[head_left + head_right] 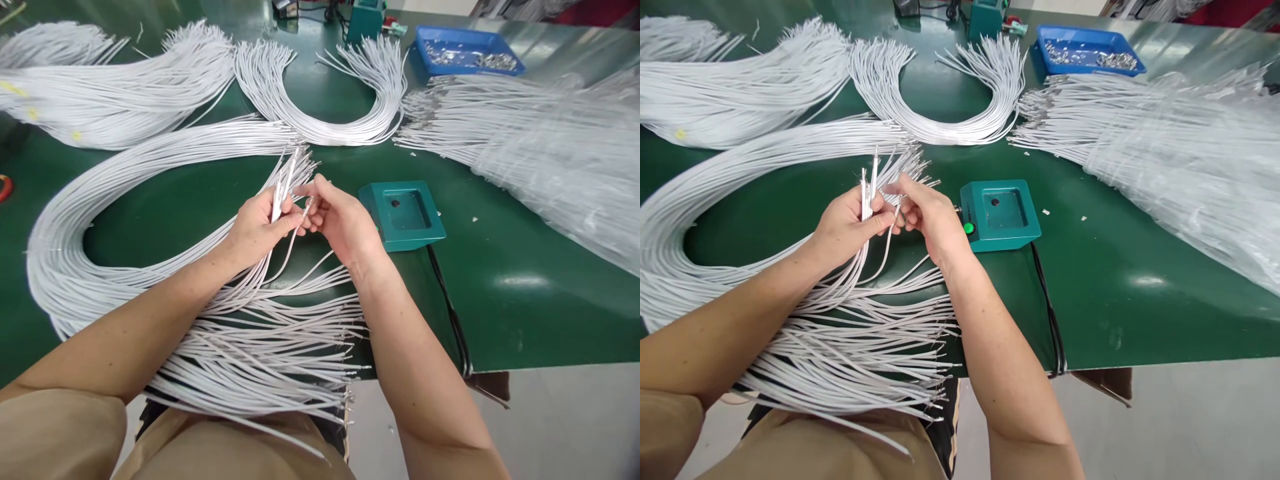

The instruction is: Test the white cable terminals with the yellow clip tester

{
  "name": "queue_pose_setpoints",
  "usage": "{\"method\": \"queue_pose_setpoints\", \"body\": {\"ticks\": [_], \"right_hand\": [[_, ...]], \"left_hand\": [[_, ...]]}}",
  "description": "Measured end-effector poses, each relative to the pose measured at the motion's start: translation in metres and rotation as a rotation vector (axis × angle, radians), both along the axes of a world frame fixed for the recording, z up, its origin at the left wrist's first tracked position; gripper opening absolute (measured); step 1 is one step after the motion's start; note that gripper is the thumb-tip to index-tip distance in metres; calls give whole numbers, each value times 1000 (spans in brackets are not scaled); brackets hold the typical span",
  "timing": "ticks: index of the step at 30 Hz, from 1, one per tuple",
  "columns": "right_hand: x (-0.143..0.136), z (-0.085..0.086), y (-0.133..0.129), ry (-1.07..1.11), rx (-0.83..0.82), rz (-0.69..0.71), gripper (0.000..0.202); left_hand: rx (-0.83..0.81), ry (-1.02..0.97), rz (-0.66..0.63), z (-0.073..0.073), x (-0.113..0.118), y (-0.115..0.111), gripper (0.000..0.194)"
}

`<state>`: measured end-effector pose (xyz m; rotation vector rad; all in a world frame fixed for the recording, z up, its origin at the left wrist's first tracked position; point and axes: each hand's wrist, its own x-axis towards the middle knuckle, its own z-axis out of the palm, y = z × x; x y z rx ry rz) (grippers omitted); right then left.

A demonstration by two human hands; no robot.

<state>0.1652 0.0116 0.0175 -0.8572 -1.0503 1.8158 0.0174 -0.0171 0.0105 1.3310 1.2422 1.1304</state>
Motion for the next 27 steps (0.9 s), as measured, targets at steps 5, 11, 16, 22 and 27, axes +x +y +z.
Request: {"method": "queue_pose_setpoints", "body": {"ticks": [5, 11, 16, 22, 27], "right_hand": [[0, -3, 2, -31, -19, 51, 46], [4, -4, 5, 23, -106, 58, 40], [5, 0, 3, -69, -44, -48, 32], [1, 7, -2, -205, 77, -164, 14], [4, 9, -2, -271, -9, -112, 4]], "left_hand": [[27, 60, 6, -1, -1, 0, 23], [47, 54, 77, 1, -1, 0, 23], [34, 12, 115, -1, -2, 1, 24], [57, -23, 34, -1, -3, 1, 37], [36, 24, 12, 0, -5, 0, 36]]}}
